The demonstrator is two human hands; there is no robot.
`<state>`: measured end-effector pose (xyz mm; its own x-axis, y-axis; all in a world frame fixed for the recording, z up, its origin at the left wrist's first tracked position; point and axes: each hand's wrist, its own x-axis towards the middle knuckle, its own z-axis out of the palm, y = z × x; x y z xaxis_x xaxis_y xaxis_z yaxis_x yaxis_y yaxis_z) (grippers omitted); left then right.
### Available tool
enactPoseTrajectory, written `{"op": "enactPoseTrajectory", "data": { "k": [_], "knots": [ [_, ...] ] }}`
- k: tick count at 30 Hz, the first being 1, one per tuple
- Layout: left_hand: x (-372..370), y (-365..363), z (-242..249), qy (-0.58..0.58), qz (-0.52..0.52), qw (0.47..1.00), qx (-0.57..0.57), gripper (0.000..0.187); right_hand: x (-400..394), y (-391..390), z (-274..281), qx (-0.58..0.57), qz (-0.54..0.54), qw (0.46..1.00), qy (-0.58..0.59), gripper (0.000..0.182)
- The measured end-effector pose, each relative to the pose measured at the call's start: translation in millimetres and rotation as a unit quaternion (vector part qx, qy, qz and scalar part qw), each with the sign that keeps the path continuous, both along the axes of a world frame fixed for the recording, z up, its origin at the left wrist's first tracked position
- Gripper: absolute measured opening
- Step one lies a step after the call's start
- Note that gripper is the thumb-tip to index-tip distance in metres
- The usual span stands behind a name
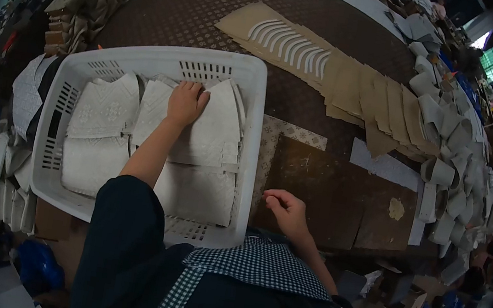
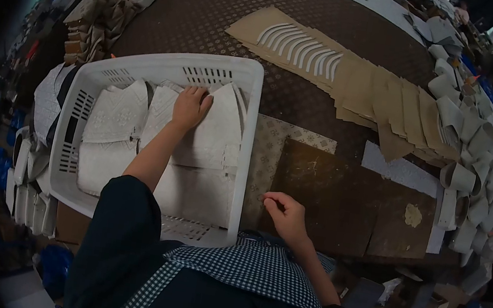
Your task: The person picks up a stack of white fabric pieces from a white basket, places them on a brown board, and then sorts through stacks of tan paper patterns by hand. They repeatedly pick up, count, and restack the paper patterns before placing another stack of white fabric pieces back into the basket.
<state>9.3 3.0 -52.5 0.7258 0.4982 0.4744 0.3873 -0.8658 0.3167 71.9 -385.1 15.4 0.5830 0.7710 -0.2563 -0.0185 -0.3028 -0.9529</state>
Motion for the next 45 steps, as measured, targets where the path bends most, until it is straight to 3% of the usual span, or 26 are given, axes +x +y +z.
{"op": "enactPoseTrajectory", "data": {
  "k": [3, 5, 7, 9, 12, 14, 15, 17, 19, 20, 22, 24, 29, 31, 34, 37, 40, 41, 43, 45],
  "knots": [
    [-2, -4, 6, 0.04, 0.011, 0.999, 0.001, 0.029, -3, -5, 4, -0.033, 0.01, 0.999, -0.013, 0.021],
    [-10, -6, -14, -0.005, 0.01, 0.998, 0.06, 0.039, -6, -7, 9, -0.022, 0.023, 0.997, -0.071, 0.021],
    [-13, -21, -7, -0.008, -0.006, 1.0, 0.021, 0.045, -5, -17, 13, -0.033, 0.017, 0.997, -0.073, 0.022],
    [4, -22, 6, 0.109, 0.047, 0.991, -0.066, 0.045, 1, -26, 4, -0.034, 0.019, 0.996, -0.084, 0.022],
    [11, -15, 28, 0.21, 0.037, 0.975, -0.066, 0.047, -2, -28, 3, -0.044, 0.039, 0.995, -0.082, 0.02],
    [11, -13, 37, 0.259, 0.023, 0.964, -0.052, 0.051, 4, -27, 20, 0.029, 0.025, 0.996, -0.085, 0.02],
    [6, -7, 28, 0.231, 0.01, 0.972, -0.05, 0.05, 9, -26, 36, 0.067, 0.015, 0.994, -0.086, 0.02],
    [0, 12, -2, 0.182, -0.022, 0.982, -0.047, 0.048, 23, -33, 92, 0.221, -0.02, 0.948, -0.229, 0.021],
    [-4, 26, 18, 0.192, -0.038, 0.977, -0.088, 0.047, 35, -59, 176, 0.268, 0.039, 0.884, -0.381, 0.02],
    [-6, 32, 31, 0.194, -0.046, 0.975, -0.099, 0.045, 36, -66, 207, 0.351, 0.046, 0.831, -0.429, 0.018],
    [5, 4, 94, 0.077, 0.013, 0.995, -0.062, 0.03, 32, -81, 262, 0.423, 0.066, 0.746, -0.51, 0.011],
    [21, -37, 169, -0.023, 0.053, 0.996, -0.07, 0.022, 31, -101, 289, 0.421, 0.083, 0.71, -0.559, 0.012],
    [68, -61, 236, -0.197, -0.127, 0.971, -0.048, 0.02, 55, -146, 303, 0.402, 0.111, 0.682, -0.601, 0.014],
    [98, -106, 257, -0.233, -0.193, 0.952, -0.052, 0.018, 74, -168, 303, 0.407, 0.127, 0.679, -0.597, 0.015],
    [160, -183, 264, -0.206, -0.205, 0.956, -0.029, 0.015, 106, -201, 302, 0.407, 0.127, 0.679, -0.598, 0.016],
    [227, -236, 231, -0.154, -0.226, 0.962, -0.006, 0.015, 141, -231, 302, 0.409, 0.114, 0.686, -0.59, 0.018],
    [281, -264, 168, -0.107, -0.202, 0.969, -0.098, 0.017, 179, -266, 293, 0.429, 0.103, 0.7, -0.562, 0.019],
    [295, -271, 142, -0.086, -0.201, 0.966, -0.134, 0.019, 197, -277, 283, 0.426, 0.084, 0.719, -0.542, 0.019],
    [314, -292, 93, -0.038, -0.124, 0.949, -0.286, 0.027, 249, -293, 244, 0.381, -0.005, 0.815, -0.435, 0.02],
    [328, -293, 34, 0.025, -0.088, 0.974, -0.209, 0.04, 308, -293, 168, 0.31, -0.126, 0.919, -0.21, 0.031]
  ]
}}
